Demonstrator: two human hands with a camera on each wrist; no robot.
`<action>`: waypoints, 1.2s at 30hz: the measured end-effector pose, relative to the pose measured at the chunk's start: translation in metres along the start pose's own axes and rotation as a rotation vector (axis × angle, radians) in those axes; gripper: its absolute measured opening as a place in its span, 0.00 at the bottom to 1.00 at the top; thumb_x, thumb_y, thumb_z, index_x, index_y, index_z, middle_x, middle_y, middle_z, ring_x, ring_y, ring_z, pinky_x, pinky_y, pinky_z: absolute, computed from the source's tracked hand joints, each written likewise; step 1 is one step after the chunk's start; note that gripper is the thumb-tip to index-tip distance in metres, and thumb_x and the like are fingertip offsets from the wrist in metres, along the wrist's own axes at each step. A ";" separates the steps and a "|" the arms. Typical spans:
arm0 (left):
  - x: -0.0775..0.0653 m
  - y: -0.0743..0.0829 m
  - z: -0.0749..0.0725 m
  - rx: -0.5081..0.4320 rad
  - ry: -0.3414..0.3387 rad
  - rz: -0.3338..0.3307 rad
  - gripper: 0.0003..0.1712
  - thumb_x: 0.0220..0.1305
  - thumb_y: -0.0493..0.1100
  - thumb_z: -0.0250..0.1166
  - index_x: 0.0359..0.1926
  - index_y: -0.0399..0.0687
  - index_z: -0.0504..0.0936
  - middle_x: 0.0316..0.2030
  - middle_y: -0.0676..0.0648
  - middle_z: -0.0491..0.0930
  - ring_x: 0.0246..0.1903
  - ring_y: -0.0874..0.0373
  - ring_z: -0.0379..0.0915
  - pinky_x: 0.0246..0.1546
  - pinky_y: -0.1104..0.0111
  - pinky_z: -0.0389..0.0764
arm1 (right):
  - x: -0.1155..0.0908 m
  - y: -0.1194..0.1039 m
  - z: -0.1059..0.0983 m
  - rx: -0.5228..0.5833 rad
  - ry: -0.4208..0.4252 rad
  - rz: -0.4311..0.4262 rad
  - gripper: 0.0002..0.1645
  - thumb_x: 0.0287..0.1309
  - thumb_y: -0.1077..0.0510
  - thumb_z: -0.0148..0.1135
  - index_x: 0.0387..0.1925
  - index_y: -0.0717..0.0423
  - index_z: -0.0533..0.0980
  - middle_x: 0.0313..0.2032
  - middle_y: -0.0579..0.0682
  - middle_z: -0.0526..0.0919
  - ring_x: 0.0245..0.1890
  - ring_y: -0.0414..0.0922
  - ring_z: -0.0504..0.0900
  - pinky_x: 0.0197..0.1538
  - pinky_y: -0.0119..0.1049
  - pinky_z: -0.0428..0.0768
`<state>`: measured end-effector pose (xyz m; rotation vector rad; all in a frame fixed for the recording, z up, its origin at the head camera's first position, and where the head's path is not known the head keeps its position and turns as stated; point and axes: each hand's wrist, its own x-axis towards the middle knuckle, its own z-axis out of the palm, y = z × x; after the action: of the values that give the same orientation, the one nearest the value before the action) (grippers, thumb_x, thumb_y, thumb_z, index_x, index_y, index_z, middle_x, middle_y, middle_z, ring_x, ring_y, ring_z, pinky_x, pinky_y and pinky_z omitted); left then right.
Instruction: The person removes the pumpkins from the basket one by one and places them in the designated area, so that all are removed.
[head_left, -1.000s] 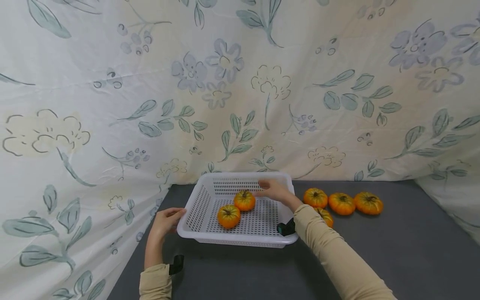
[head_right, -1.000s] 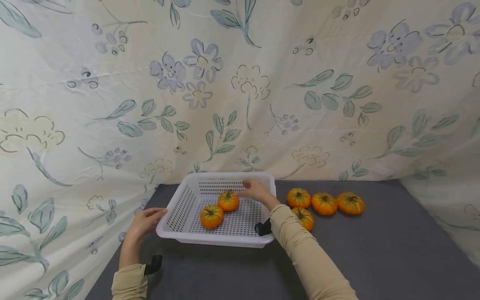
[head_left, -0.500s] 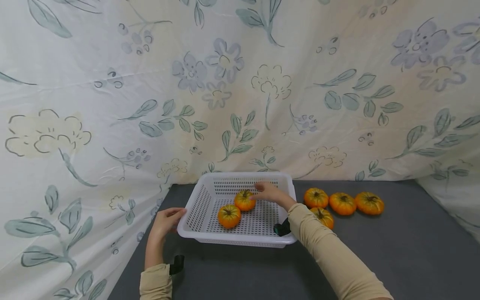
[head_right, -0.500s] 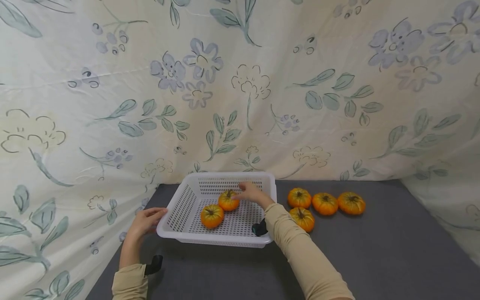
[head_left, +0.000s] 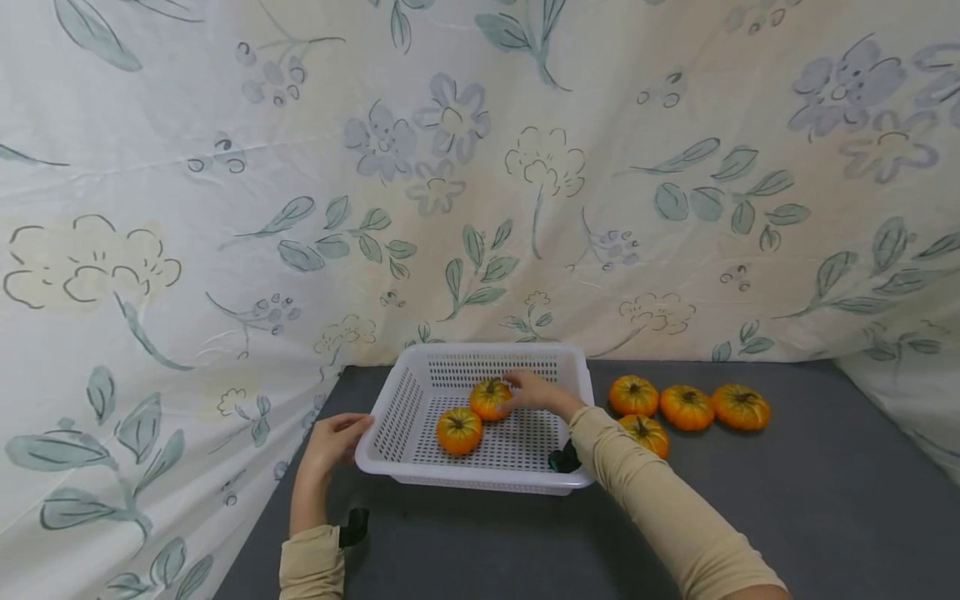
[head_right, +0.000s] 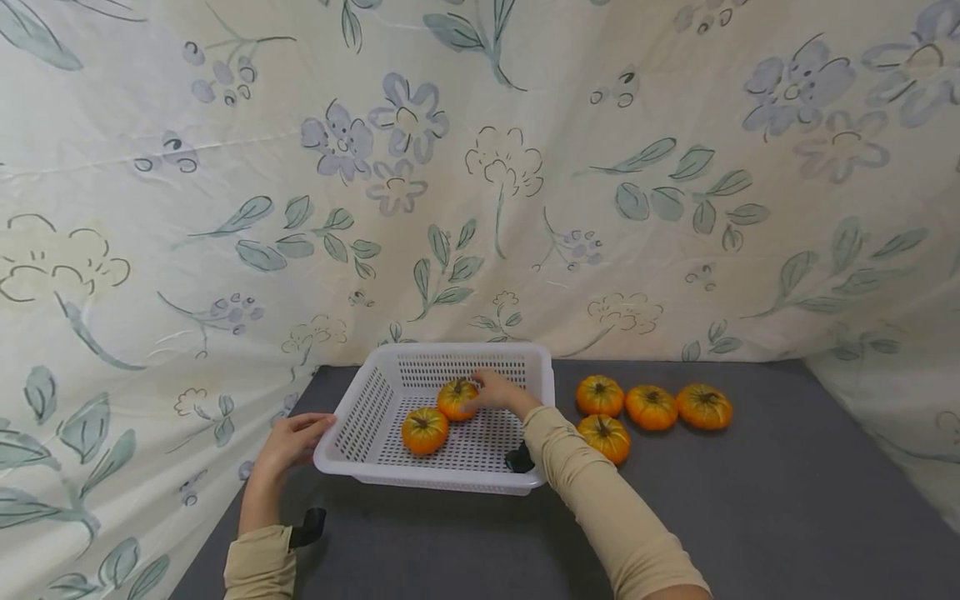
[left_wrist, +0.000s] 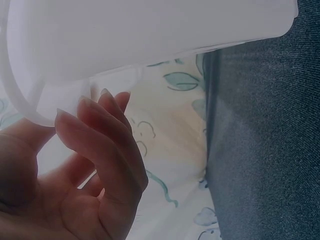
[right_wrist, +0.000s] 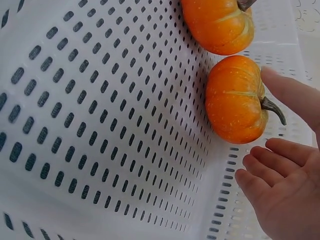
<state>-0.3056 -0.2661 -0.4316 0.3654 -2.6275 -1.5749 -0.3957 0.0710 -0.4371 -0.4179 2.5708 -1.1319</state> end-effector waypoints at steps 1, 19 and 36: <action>0.000 0.000 0.000 -0.002 0.003 -0.004 0.24 0.66 0.48 0.63 0.54 0.33 0.80 0.43 0.38 0.84 0.30 0.60 0.81 0.29 0.64 0.83 | 0.001 0.000 0.000 -0.008 -0.002 0.001 0.46 0.55 0.53 0.70 0.70 0.63 0.61 0.71 0.62 0.64 0.71 0.59 0.62 0.72 0.54 0.60; -0.002 0.000 -0.002 -0.004 -0.003 0.006 0.24 0.66 0.47 0.63 0.54 0.33 0.79 0.44 0.37 0.84 0.30 0.60 0.81 0.30 0.64 0.83 | 0.007 -0.003 0.008 -0.108 -0.022 -0.022 0.43 0.56 0.52 0.69 0.70 0.60 0.63 0.69 0.61 0.68 0.69 0.57 0.67 0.71 0.52 0.63; 0.000 -0.002 0.000 0.013 0.001 -0.022 0.25 0.66 0.49 0.63 0.55 0.35 0.79 0.49 0.33 0.81 0.34 0.58 0.81 0.31 0.63 0.83 | 0.010 -0.004 0.013 -0.106 -0.006 -0.043 0.37 0.54 0.54 0.71 0.63 0.61 0.70 0.64 0.61 0.74 0.66 0.57 0.71 0.69 0.49 0.67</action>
<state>-0.3054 -0.2672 -0.4332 0.3976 -2.6430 -1.5641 -0.3993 0.0556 -0.4442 -0.5020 2.6370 -1.0096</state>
